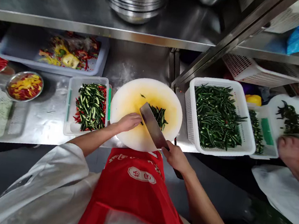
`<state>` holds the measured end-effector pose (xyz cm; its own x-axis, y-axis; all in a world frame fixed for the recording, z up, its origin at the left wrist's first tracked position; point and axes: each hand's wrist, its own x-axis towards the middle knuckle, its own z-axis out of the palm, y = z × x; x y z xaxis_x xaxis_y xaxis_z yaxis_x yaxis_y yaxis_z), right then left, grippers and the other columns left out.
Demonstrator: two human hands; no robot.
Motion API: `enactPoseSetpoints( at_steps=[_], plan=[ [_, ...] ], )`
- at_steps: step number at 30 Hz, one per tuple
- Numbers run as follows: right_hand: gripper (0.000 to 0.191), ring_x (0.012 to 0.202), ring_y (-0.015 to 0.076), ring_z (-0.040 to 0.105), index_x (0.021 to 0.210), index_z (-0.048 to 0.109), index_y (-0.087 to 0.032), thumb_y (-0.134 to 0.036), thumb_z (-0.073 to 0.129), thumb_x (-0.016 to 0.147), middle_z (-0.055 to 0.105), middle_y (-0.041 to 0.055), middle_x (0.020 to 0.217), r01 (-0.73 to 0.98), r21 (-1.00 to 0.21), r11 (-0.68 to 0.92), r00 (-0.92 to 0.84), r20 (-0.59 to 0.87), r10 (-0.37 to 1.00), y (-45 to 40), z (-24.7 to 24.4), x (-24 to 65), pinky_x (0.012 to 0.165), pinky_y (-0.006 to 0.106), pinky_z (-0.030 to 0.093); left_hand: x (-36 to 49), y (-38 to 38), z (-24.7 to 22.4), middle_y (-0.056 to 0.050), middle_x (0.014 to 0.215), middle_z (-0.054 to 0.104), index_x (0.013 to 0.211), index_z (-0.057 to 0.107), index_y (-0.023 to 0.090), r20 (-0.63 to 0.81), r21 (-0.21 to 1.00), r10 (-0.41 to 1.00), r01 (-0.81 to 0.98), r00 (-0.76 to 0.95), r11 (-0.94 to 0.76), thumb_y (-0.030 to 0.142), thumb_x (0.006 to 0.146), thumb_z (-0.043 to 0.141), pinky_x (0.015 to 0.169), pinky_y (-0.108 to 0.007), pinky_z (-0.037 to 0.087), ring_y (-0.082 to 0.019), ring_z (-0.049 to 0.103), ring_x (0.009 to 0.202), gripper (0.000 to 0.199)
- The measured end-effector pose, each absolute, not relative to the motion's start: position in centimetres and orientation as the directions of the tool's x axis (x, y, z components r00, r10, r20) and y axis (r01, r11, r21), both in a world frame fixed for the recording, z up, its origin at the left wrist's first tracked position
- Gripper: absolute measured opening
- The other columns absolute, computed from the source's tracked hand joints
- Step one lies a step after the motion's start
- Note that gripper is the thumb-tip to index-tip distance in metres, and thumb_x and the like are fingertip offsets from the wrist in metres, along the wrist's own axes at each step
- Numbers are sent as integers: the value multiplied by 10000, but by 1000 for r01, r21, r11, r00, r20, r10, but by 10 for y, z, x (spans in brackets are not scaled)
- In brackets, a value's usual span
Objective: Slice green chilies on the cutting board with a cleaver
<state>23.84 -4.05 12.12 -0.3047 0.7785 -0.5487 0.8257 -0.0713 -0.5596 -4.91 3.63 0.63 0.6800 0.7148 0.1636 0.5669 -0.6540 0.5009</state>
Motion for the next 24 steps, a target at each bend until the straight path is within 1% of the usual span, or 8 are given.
enactPoseSetpoints(
  at_steps=[6, 11, 14, 18, 20, 21, 23, 24],
  plan=[
    [137, 539, 142, 497, 872, 490, -203, -294, 423, 950, 556, -2, 612, 868, -496, -42, -331, -638, 695, -36, 145, 240, 565, 267, 245, -49, 45, 1, -83, 976, 645, 977, 659, 174, 151, 489, 712, 574, 686, -657, 247, 990, 371, 895, -340, 477, -202, 577, 960, 298],
    [108, 691, 172, 571, 958, 517, -164, -232, 434, 947, 645, 78, 775, 907, -421, 13, -288, -597, 748, -26, 111, 212, 610, 272, 265, -50, 44, 3, -85, 966, 649, 939, 660, 172, 145, 480, 714, 582, 685, -656, 247, 991, 361, 897, -342, 482, -203, 586, 952, 313],
    [107, 739, 173, 583, 954, 530, -159, -224, 445, 946, 660, 88, 812, 897, -442, -5, -271, -560, 783, -19, 92, 198, 630, 263, 277, -47, 41, 3, -91, 988, 658, 960, 657, 171, 151, 497, 717, 574, 680, -650, 247, 990, 364, 892, -347, 491, -203, 591, 952, 304],
    [120, 728, 162, 577, 901, 537, -174, -254, 458, 942, 657, 65, 792, 852, -517, -85, -225, -508, 831, -28, 97, 214, 623, 249, 288, -42, 51, 8, -84, 1002, 663, 955, 651, 186, 154, 560, 751, 570, 642, -601, 223, 966, 402, 883, -338, 501, -192, 603, 954, 252],
    [130, 707, 154, 570, 890, 534, -177, -262, 450, 942, 652, 53, 775, 823, -551, -137, -179, -481, 858, -43, 105, 232, 618, 244, 300, -39, 76, 21, -73, 964, 662, 896, 644, 190, 186, 604, 820, 595, 541, -529, 232, 942, 442, 868, -326, 505, -186, 607, 932, 211],
    [138, 688, 149, 565, 887, 535, -177, -262, 441, 943, 650, 48, 762, 809, -567, -155, -169, -477, 863, -52, 108, 242, 614, 241, 307, -34, 93, 31, -69, 937, 657, 875, 639, 188, 217, 627, 872, 622, 439, -469, 242, 931, 459, 858, -322, 506, -184, 607, 914, 196],
    [161, 662, 141, 559, 884, 549, -174, -264, 429, 942, 654, 46, 756, 785, -601, -149, -203, -477, 855, -69, 112, 259, 611, 238, 327, -15, 135, 57, -65, 932, 642, 891, 636, 179, 290, 666, 933, 656, 213, -357, 274, 919, 479, 848, -317, 507, -180, 603, 896, 186],
    [171, 666, 142, 564, 883, 562, -172, -268, 432, 939, 664, 51, 771, 778, -617, -119, -248, -476, 844, -75, 113, 266, 617, 237, 340, 2, 156, 72, -68, 956, 636, 919, 641, 174, 320, 670, 935, 661, 154, -338, 296, 918, 485, 851, -316, 506, -178, 601, 905, 198]
  ],
)
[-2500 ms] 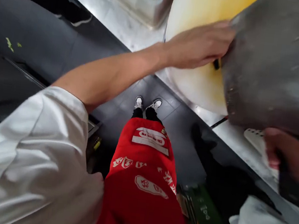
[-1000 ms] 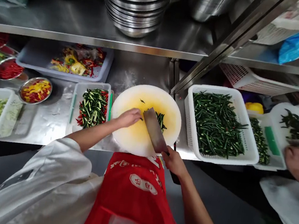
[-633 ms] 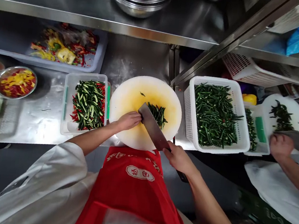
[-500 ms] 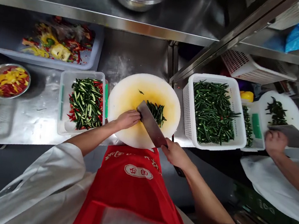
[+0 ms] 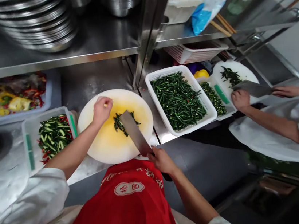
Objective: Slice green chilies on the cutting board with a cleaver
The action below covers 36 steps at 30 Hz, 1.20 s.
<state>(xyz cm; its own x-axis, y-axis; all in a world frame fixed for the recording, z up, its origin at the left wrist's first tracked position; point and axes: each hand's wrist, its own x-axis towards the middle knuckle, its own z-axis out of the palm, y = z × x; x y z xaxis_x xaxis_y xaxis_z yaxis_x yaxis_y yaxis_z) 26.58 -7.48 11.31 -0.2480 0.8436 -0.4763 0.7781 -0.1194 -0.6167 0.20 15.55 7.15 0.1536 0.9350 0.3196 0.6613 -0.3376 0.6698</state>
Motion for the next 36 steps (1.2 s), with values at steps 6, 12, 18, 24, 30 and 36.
enactPoseSetpoints(
  at_steps=[6, 12, 18, 24, 30, 36],
  plan=[
    [235, 901, 221, 659, 1021, 652, -168, -266, 485, 888, 724, 112, 986, 791, -607, 77, -452, -494, 743, -65, 103, 277, 761, 289, 441, 210, 215, 110, -87, 1318, 565, 1230, 614, 243, -7, 458, 581, 519, 814, -721, 456, 808, 664, 1092, -417, 372, -271, 490, 1255, 476],
    [313, 888, 301, 707, 1079, 673, -190, -286, 506, 831, 735, 138, 1009, 764, -633, 125, -533, -509, 676, -25, 94, 283, 653, 357, 526, 349, 208, 72, -161, 1624, -17, 1541, 132, 299, -492, 190, 609, 760, 622, -622, 656, 648, 728, 1038, -685, 312, -468, 44, 1460, 1132],
    [316, 882, 296, 720, 1059, 675, -198, -297, 551, 786, 741, 125, 1010, 678, -698, 230, -684, -485, 545, 1, 84, 295, 627, 362, 558, 351, 217, 62, -129, 1588, 154, 1497, 228, 342, -457, 129, 629, 747, 629, -653, 615, 669, 710, 999, -582, 427, -424, 142, 1440, 996],
    [300, 892, 310, 714, 1039, 680, -196, -297, 550, 789, 739, 124, 1027, 596, -746, 295, -785, -464, 412, 26, 75, 300, 602, 359, 552, 364, 217, 55, -132, 1475, 321, 1426, 362, 324, -432, 129, 682, 789, 590, -601, 515, 722, 689, 903, -481, 507, -386, 332, 1318, 799],
    [205, 854, 288, 718, 907, 707, -208, -257, 584, 750, 754, 86, 935, 575, -768, 284, -802, -460, 381, 41, 79, 305, 611, 342, 541, 369, 231, 53, -131, 1285, 489, 1294, 506, 299, -422, 147, 718, 823, 553, -548, 436, 730, 705, 868, -474, 507, -359, 473, 1182, 614],
    [153, 832, 262, 714, 841, 695, -206, -247, 588, 740, 751, 62, 893, 520, -806, 283, -837, -415, 358, 49, 72, 303, 628, 321, 524, 361, 249, 73, -77, 1165, 575, 1163, 584, 279, -329, 247, 736, 806, 592, -538, 323, 735, 656, 830, -395, 517, -288, 586, 1055, 436]
  ],
)
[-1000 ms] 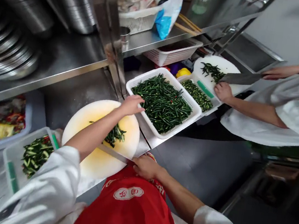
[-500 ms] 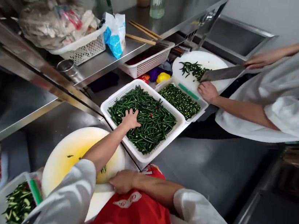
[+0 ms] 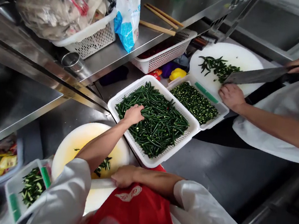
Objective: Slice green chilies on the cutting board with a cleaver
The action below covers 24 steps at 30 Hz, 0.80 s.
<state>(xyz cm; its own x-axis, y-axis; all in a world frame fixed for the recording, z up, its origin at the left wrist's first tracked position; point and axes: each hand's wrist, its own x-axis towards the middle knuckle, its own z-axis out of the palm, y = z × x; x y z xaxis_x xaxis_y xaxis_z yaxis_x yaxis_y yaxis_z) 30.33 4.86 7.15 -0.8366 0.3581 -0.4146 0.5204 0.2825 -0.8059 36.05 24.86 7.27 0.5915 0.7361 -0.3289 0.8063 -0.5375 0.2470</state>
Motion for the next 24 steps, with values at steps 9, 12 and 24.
enactPoseSetpoints(
  at_steps=[9, 12, 24],
  plan=[
    [228, 841, 258, 704, 950, 681, -188, -271, 545, 788, 737, 92, 945, 514, -796, 319, -840, -393, 374, 46, 66, 301, 642, 324, 514, 363, 265, 139, -6, 848, 640, 890, 618, 177, -105, 647, 768, 630, 631, -429, 197, 676, 619, 743, -280, 494, -175, 599, 797, 215],
    [223, 854, 255, 700, 942, 684, -176, -246, 546, 781, 739, 98, 950, 540, -798, 267, -804, -396, 444, 42, 66, 302, 665, 319, 509, 350, 259, 170, 30, 762, 608, 872, 607, 160, -67, 721, 776, 568, 628, -397, 161, 658, 593, 699, -248, 471, -141, 575, 724, 214],
    [271, 988, 259, 658, 1106, 585, -160, -261, 392, 944, 701, 144, 1056, 680, -721, 129, -573, -413, 708, 27, 64, 309, 800, 315, 427, 89, 189, 263, 0, 850, 555, 818, 580, 175, -21, 433, 883, 800, 468, -414, 224, 649, 618, 745, -258, 464, -153, 549, 793, 180]
  ],
)
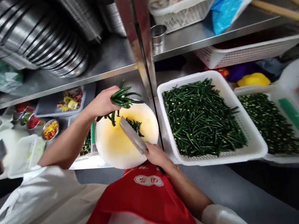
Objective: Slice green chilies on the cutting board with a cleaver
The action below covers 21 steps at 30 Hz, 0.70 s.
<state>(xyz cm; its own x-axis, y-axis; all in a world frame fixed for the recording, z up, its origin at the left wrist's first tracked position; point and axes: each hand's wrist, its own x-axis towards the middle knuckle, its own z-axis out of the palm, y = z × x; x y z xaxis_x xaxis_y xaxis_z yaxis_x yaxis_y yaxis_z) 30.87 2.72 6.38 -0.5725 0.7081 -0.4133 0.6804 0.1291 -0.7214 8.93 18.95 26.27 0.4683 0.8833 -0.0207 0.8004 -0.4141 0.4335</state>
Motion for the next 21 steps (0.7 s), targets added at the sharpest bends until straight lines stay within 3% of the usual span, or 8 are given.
enactPoseSetpoints(
  at_steps=[5, 9, 13, 21],
  plan=[
    [232, 923, 241, 661, 1081, 571, -173, -267, 403, 953, 711, 123, 984, 748, -663, 38, -458, -473, 752, 23, 74, 289, 726, 287, 373, -13, 146, 189, -13, 819, 549, 763, 559, 200, -121, 340, 946, 908, 302, -246, 221, 645, 603, 763, -280, 481, -183, 570, 804, 128],
    [213, 859, 237, 658, 1076, 558, -172, -248, 400, 954, 710, 107, 909, 794, -607, 3, -382, -497, 779, 16, 86, 271, 672, 287, 323, -41, 121, 113, -48, 997, 580, 937, 613, 223, -276, 230, 947, 968, 166, -103, 242, 710, 614, 862, -333, 497, -232, 587, 973, 228],
    [187, 839, 218, 647, 1069, 541, -175, -252, 418, 950, 702, 89, 883, 802, -595, -42, -333, -505, 796, 2, 88, 257, 668, 273, 313, -45, 117, 73, -107, 1224, 527, 1131, 598, 269, -318, 139, 944, 989, 95, -52, 289, 761, 641, 901, -426, 504, -316, 484, 1177, 374],
    [159, 660, 188, 587, 952, 520, -202, -316, 411, 926, 647, 43, 728, 768, -614, -183, -179, -480, 859, -29, 100, 236, 587, 258, 316, -65, 127, 69, -98, 1442, 364, 1396, 444, 302, -396, 327, 879, 935, 265, -135, 393, 679, 761, 1026, -472, 440, -374, 396, 1288, 790]
  ],
)
